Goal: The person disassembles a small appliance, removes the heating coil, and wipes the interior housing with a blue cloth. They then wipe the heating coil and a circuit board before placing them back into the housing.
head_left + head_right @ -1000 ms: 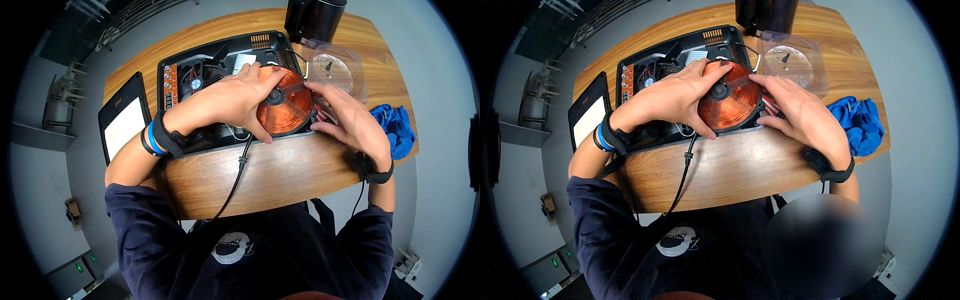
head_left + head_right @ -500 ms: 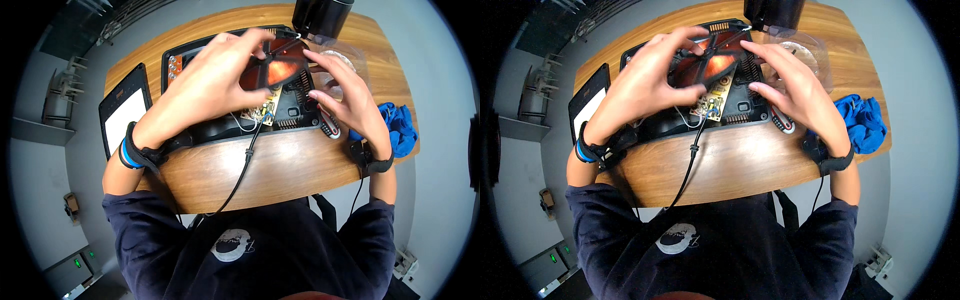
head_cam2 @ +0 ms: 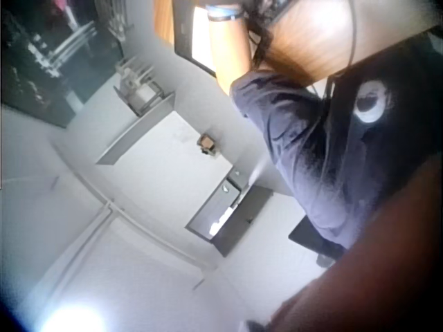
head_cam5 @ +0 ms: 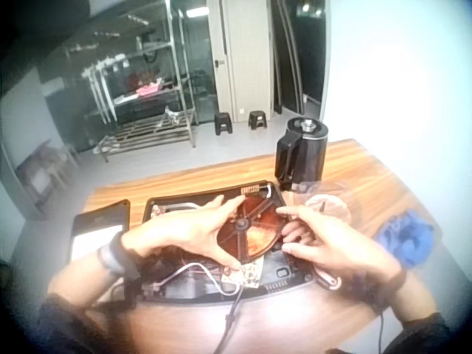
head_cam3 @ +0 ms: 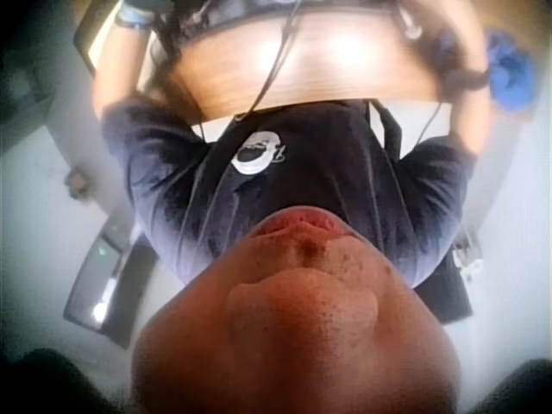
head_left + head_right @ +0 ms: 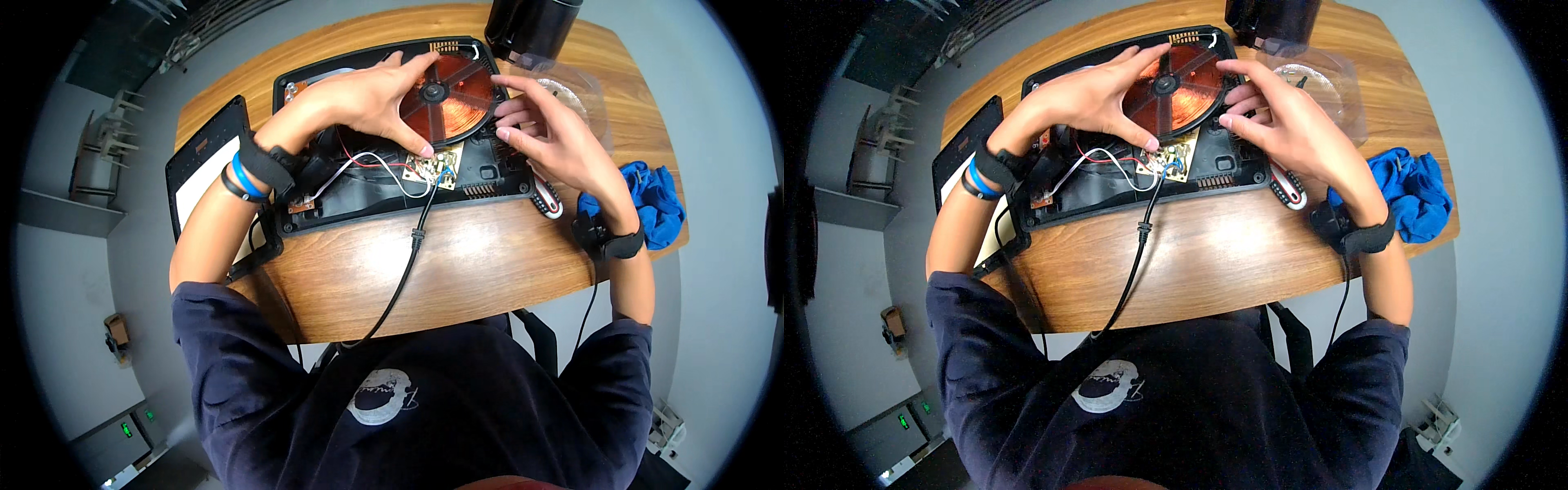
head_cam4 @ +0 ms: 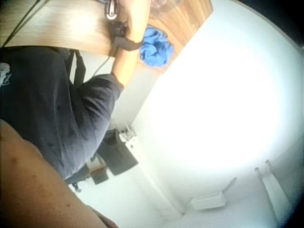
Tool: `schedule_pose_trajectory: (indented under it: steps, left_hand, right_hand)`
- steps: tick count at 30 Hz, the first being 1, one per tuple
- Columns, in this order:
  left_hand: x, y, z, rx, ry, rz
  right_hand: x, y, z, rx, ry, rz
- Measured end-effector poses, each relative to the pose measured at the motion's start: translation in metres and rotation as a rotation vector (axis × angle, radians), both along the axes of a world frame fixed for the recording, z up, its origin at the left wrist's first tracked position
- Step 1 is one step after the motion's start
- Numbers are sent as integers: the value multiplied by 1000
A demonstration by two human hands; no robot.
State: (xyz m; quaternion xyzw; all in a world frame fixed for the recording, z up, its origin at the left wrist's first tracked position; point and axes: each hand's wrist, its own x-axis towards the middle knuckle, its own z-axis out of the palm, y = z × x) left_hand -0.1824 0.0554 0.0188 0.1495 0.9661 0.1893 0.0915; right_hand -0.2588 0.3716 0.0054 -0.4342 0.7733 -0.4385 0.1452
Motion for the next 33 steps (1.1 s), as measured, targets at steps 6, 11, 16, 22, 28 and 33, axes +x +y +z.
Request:
schedule_pose_trajectory:
  steps: [6,11,16,22,28,33]
  left_hand:
    - [2,29,5,-339,-87,44]
    - [-7,17,-3,-202,-94,115]
    - [-7,11,7,-60,-77,77]
    - [18,31,26,57,102,22]
    - [31,33,39,317,249,-27]
    - [19,18,21,529,290,154]
  right_hand:
    - [-21,-4,-2,85,-289,-21]
    - [-22,-8,6,36,-411,-83]
    - [-40,-14,-1,28,-502,-109]
    - [-27,-15,7,-69,-438,-219]
    - [-33,6,6,-259,-638,-178]
    - [-39,40,6,-210,-755,-189]
